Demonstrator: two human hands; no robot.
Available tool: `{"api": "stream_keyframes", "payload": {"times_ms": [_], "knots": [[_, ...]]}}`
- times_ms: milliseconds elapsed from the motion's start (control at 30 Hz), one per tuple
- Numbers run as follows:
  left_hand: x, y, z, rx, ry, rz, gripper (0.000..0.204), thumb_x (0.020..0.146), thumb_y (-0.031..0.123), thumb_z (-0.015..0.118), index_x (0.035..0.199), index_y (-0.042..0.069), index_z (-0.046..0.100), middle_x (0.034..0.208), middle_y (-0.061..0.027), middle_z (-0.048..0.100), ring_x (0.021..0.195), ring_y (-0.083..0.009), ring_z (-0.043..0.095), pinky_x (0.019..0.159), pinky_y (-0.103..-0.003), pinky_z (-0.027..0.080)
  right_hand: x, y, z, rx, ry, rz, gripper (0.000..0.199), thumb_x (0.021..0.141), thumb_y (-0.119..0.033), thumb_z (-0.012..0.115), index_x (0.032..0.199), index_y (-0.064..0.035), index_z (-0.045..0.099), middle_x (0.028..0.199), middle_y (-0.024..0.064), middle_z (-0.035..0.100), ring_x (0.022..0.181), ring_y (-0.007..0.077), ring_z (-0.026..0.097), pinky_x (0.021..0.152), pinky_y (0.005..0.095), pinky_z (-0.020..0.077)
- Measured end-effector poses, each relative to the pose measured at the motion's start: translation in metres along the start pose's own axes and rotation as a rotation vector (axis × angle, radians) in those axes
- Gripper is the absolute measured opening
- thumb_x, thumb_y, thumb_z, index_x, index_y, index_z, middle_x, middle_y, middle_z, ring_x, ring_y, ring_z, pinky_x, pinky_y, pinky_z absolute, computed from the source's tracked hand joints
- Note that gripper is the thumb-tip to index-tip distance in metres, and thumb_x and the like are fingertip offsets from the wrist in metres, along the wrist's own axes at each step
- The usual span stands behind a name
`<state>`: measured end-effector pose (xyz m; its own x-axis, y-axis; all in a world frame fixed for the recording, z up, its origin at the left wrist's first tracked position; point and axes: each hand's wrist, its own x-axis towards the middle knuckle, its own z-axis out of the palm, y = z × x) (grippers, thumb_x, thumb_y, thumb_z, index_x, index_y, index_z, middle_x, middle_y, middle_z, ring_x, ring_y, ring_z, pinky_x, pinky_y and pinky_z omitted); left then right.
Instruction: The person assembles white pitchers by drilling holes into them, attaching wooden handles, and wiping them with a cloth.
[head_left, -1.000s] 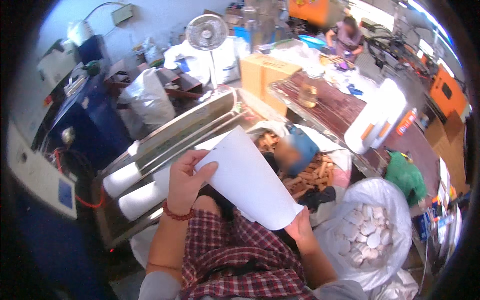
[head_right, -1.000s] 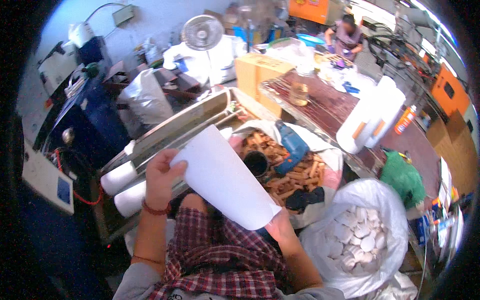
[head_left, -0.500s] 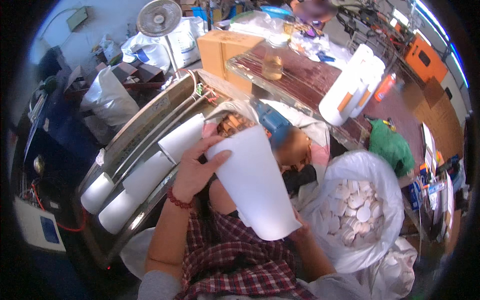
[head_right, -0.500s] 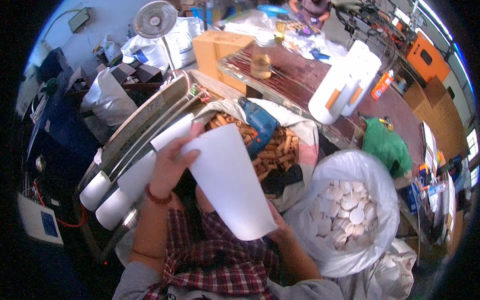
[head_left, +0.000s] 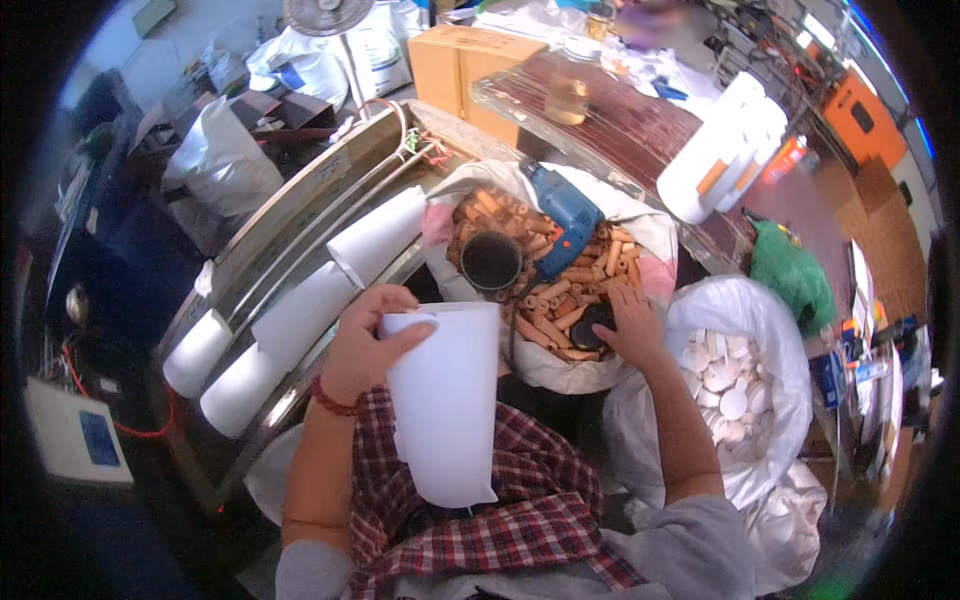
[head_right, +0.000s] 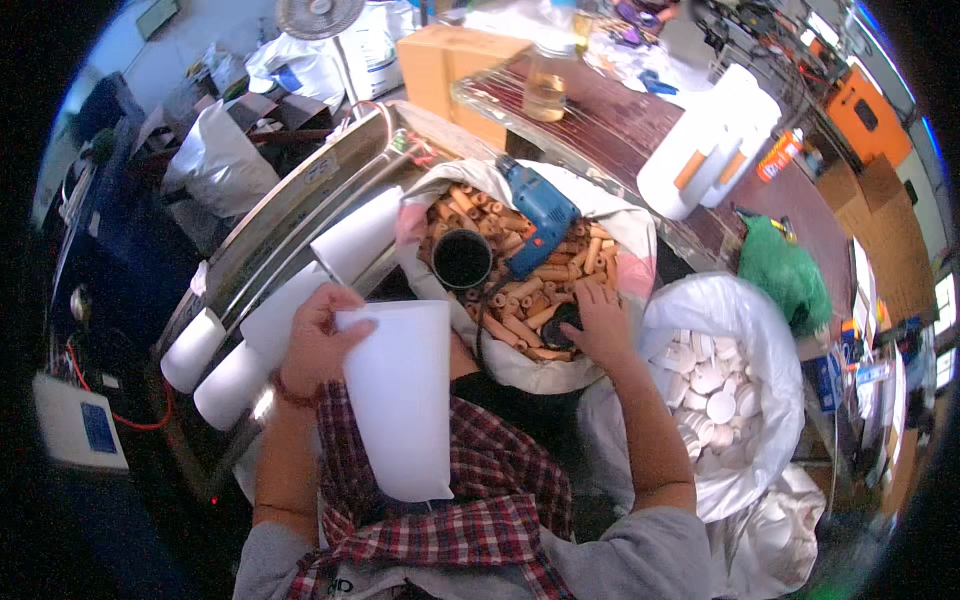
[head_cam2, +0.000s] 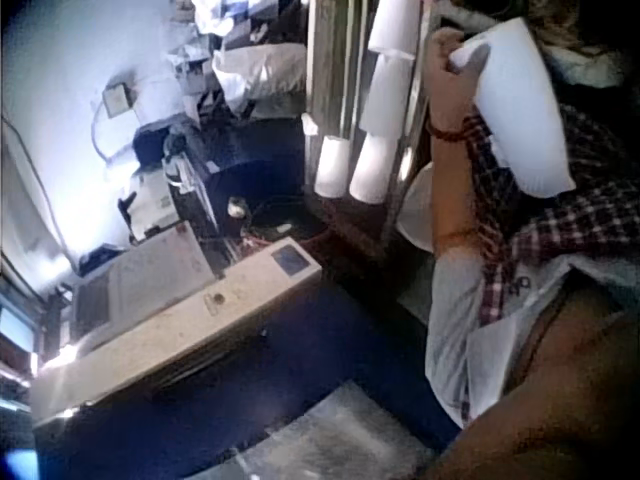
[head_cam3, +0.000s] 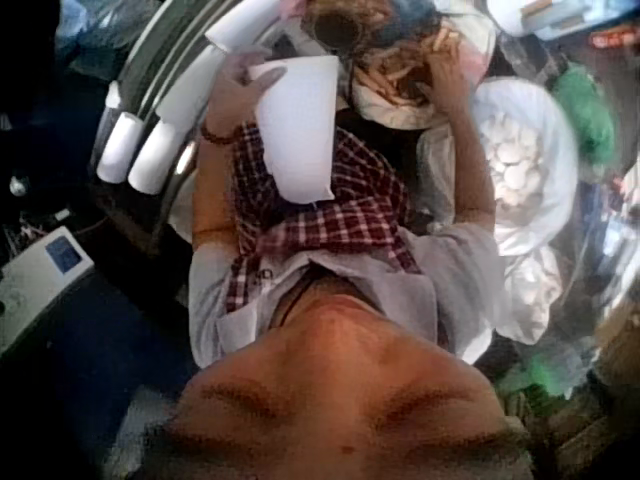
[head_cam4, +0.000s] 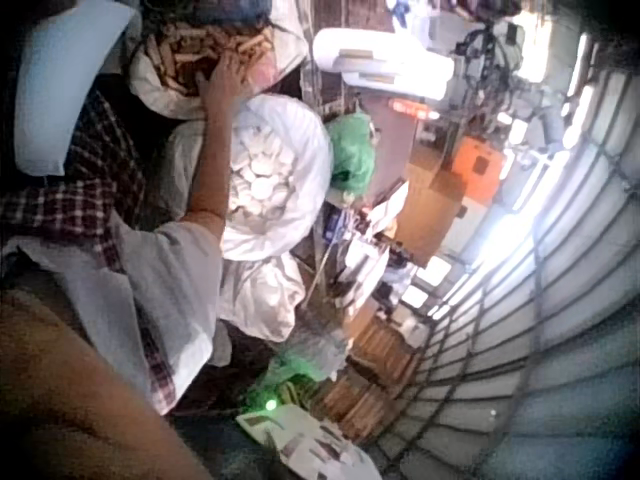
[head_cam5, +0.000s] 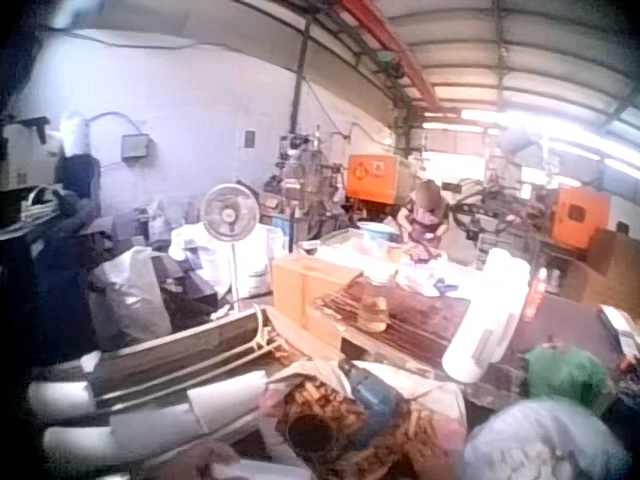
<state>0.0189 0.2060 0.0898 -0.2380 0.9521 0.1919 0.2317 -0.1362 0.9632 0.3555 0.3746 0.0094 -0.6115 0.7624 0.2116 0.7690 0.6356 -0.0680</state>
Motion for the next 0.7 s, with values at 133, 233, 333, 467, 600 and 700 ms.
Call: {"api": "stream_keyframes", "payload": {"times_ms": [133, 233, 333, 467, 600, 700], "knots": [[-0.010, -0.007, 0.003, -0.130, -0.053, 0.003, 0.028, 0.089, 0.009, 0.057, 0.115, 0.004, 0.048, 0.080, 0.0021, 0.051, 0.071, -0.0055, 0.047, 0.063, -0.020, 0.039, -0.007, 0.030, 0.025, -0.107, -0.301, 0.085, 0.037, 0.074, -0.025, 0.069, 0.104, -0.0068, 0.060, 0.118, 0.0114, 0.054, 0.105, 0.0282, 0.055, 0.082, 0.0378, 0.0462], [-0.015, -0.003, 0.017, -0.190, 0.050, 0.054, 0.025, 0.097, 0.016, 0.041, 0.118, 0.003, 0.046, 0.075, 0.0020, 0.046, 0.062, -0.0047, 0.039, 0.055, -0.017, 0.032, -0.008, 0.031, 0.017, 0.160, -0.106, 0.134, 0.033, 0.074, -0.018, 0.069, 0.103, -0.0053, 0.060, 0.108, 0.0125, 0.060, 0.099, 0.0282, 0.058, 0.083, 0.0372, 0.0461], [-0.016, 0.008, 0.023, -0.024, 0.061, 0.089, 0.027, 0.097, 0.015, 0.041, 0.120, 0.002, 0.045, 0.075, -0.0002, 0.048, 0.068, -0.0067, 0.044, 0.063, -0.022, 0.039, 0.003, -0.001, -0.032, 0.601, 0.169, 0.185, 0.031, 0.073, -0.009, 0.068, 0.103, -0.0035, 0.060, 0.098, 0.0125, 0.063, 0.095, 0.0265, 0.060, 0.085, 0.0351, 0.0457], [-0.018, 0.008, 0.037, -0.161, 0.098, 0.087, 0.033, 0.098, 0.022, 0.039, 0.124, 0.002, 0.044, 0.074, -0.0017, 0.050, 0.069, -0.0074, 0.046, 0.065, -0.023, 0.039, 0.008, -0.067, -0.093, 0.952, 0.215, -0.112, 0.039, 0.073, -0.002, 0.066, 0.111, -0.0025, 0.057, 0.105, 0.0121, 0.061, 0.100, 0.0260, 0.058, 0.089, 0.0335, 0.0441], [-0.022, 0.012, 0.047, -0.234, 0.079, 0.136, 0.056, 0.096, 0.046, 0.031, 0.127, 0.001, 0.042, 0.075, -0.0016, 0.052, 0.067, -0.0091, 0.046, 0.063, -0.021, 0.036, 0.015, -0.137, -0.117, 0.802, -0.092, -0.509, 0.042, 0.080, -0.011, 0.063, 0.119, -0.0031, 0.052, 0.109, 0.0171, 0.058, 0.105, 0.0341, 0.055, 0.090, 0.0383, 0.0437], [-0.034, 0.030, 0.046, -0.212, 0.061, 0.133, 0.062, 0.095, 0.051, 0.030, 0.127, 0.000, 0.042, 0.077, -0.0027, 0.054, 0.071, -0.0107, 0.050, 0.068, -0.022, 0.038, 0.010, -0.151, -0.097, 0.752, -0.119, -0.408, 0.036, 0.084, -0.020, 0.059, 0.113, -0.0011, 0.053, 0.097, 0.0187, 0.059, 0.094, 0.0358, 0.058, 0.081, 0.0406, 0.0454]]}}
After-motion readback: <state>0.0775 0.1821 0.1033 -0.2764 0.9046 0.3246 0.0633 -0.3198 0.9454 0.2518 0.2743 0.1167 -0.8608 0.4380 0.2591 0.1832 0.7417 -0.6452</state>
